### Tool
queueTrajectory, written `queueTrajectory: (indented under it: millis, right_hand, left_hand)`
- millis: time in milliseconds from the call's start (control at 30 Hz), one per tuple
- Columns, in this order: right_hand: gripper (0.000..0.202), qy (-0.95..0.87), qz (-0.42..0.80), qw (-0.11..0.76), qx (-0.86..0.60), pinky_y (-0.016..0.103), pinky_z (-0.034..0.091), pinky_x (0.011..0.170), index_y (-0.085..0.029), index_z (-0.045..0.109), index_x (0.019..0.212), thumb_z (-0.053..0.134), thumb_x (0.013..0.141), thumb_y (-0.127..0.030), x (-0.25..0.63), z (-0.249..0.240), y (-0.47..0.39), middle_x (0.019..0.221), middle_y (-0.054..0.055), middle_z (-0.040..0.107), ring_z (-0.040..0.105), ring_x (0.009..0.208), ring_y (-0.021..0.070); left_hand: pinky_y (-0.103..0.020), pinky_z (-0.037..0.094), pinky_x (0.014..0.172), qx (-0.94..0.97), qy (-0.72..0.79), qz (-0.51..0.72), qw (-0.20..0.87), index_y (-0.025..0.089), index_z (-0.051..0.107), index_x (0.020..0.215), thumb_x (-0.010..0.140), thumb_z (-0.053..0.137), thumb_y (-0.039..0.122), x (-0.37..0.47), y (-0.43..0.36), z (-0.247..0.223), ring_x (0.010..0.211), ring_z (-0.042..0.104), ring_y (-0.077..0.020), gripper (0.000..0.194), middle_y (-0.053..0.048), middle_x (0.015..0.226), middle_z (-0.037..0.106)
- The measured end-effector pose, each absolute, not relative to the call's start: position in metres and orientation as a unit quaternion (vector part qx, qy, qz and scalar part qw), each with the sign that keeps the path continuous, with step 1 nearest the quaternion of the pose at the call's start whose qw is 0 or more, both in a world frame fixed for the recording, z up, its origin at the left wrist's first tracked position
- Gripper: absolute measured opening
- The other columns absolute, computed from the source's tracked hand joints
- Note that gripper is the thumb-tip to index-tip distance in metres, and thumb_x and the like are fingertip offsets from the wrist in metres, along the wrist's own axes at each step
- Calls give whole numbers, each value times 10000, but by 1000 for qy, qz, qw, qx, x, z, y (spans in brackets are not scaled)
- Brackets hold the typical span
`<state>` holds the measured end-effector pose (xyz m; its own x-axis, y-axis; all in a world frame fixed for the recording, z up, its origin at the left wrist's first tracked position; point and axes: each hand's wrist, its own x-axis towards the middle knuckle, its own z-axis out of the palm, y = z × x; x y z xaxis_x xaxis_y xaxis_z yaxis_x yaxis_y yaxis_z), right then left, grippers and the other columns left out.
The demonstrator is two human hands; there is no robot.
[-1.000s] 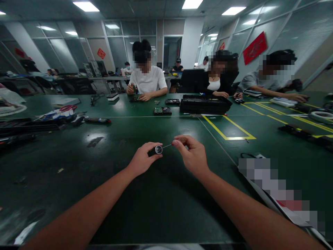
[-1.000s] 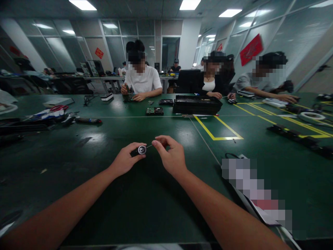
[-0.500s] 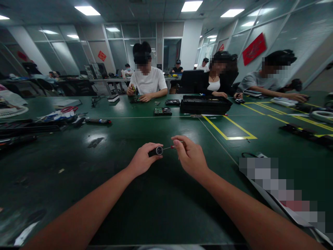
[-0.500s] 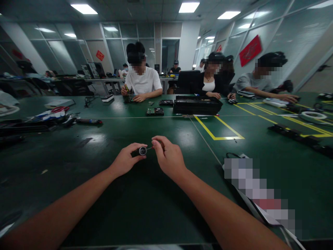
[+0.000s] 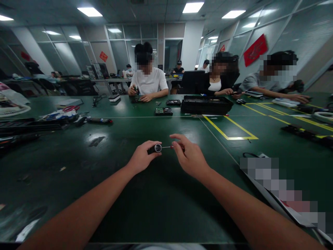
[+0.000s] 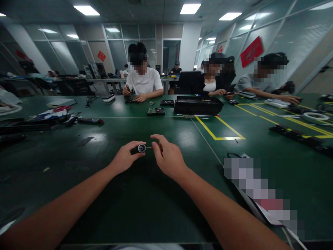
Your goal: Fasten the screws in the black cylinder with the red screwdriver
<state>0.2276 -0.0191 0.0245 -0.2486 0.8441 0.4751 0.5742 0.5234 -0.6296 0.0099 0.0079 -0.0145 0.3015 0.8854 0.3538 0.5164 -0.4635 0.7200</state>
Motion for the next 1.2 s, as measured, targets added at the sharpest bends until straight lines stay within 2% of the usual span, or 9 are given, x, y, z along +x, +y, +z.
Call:
queueTrajectory:
  millis: [100, 300, 433, 567, 667, 733, 867, 1033, 1200]
  right_hand:
    - [350, -782, 182, 412, -430, 342, 452, 680, -240, 558, 1305, 479, 967, -287, 228, 25, -19, 867, 36, 703, 648, 759, 217]
    - [273, -759, 206, 412, -461, 323, 386, 578, -246, 616, 1174, 440, 996, -354, 228, 23, -17, 748, 13, 676, 597, 597, 190]
    - [201, -731, 243, 462, -439, 335, 451, 661, -230, 577, 1125, 530, 942, -297, 226, 20, -16, 845, 35, 681, 644, 750, 207]
    - [183, -632, 352, 550, -417, 355, 498, 760, -220, 615, 968, 637, 879, -378, 223, 13, -7, 883, 42, 690, 649, 815, 202]
    - [312, -468, 498, 603, -412, 343, 518, 687, -208, 632, 878, 602, 873, -518, 223, 6, 4, 749, 12, 634, 608, 677, 170]
    - [319, -400, 534, 620, -413, 318, 512, 638, -207, 626, 827, 653, 828, -525, 225, 2, 10, 694, -11, 596, 572, 618, 147]
    - [284, -419, 486, 652, -405, 298, 497, 636, -211, 638, 851, 673, 836, -493, 228, -1, 13, 730, -11, 616, 577, 642, 138]
    - [257, -545, 411, 613, -398, 318, 484, 665, -212, 640, 918, 590, 927, -464, 227, 2, 5, 763, 1, 640, 600, 683, 154]
    - [258, -575, 384, 597, -408, 328, 492, 674, -206, 630, 948, 558, 946, -454, 226, 2, 2, 794, 17, 658, 616, 703, 166]
  left_hand:
    - [-406, 442, 1036, 757, 470, 385, 240, 253, 663, 1213, 844, 707, 234, 9, 8, -14, 1130, 606, -222, 372, -36, 1185, 664]
    - [-389, 442, 1037, 759, 466, 388, 237, 257, 673, 1201, 839, 716, 226, 9, 10, -14, 1133, 606, -216, 366, -31, 1183, 665]
    - [-375, 447, 1019, 760, 469, 385, 231, 254, 674, 1201, 840, 722, 211, 10, 11, -15, 1120, 610, -207, 367, -24, 1176, 668]
    - [-379, 444, 1018, 773, 459, 383, 213, 246, 670, 1204, 845, 726, 195, 10, 9, -13, 1131, 604, -204, 366, -27, 1188, 669]
    - [-405, 428, 1031, 807, 430, 367, 172, 260, 665, 1218, 858, 726, 216, 11, 8, -9, 1153, 587, -212, 368, -24, 1206, 671]
    - [-423, 421, 1033, 818, 428, 353, 155, 266, 659, 1231, 865, 724, 231, 11, 7, -8, 1162, 579, -220, 373, -23, 1215, 673]
    - [-421, 430, 1017, 812, 443, 343, 165, 258, 654, 1235, 870, 721, 238, 11, 6, -10, 1154, 581, -218, 372, -23, 1213, 675]
    - [-405, 437, 995, 803, 450, 350, 174, 260, 656, 1231, 860, 736, 266, 11, 6, -11, 1131, 587, -214, 380, -17, 1196, 676]
    - [-409, 445, 960, 800, 459, 343, 179, 270, 658, 1237, 857, 737, 292, 13, 4, -10, 1105, 594, -229, 388, -22, 1178, 681]
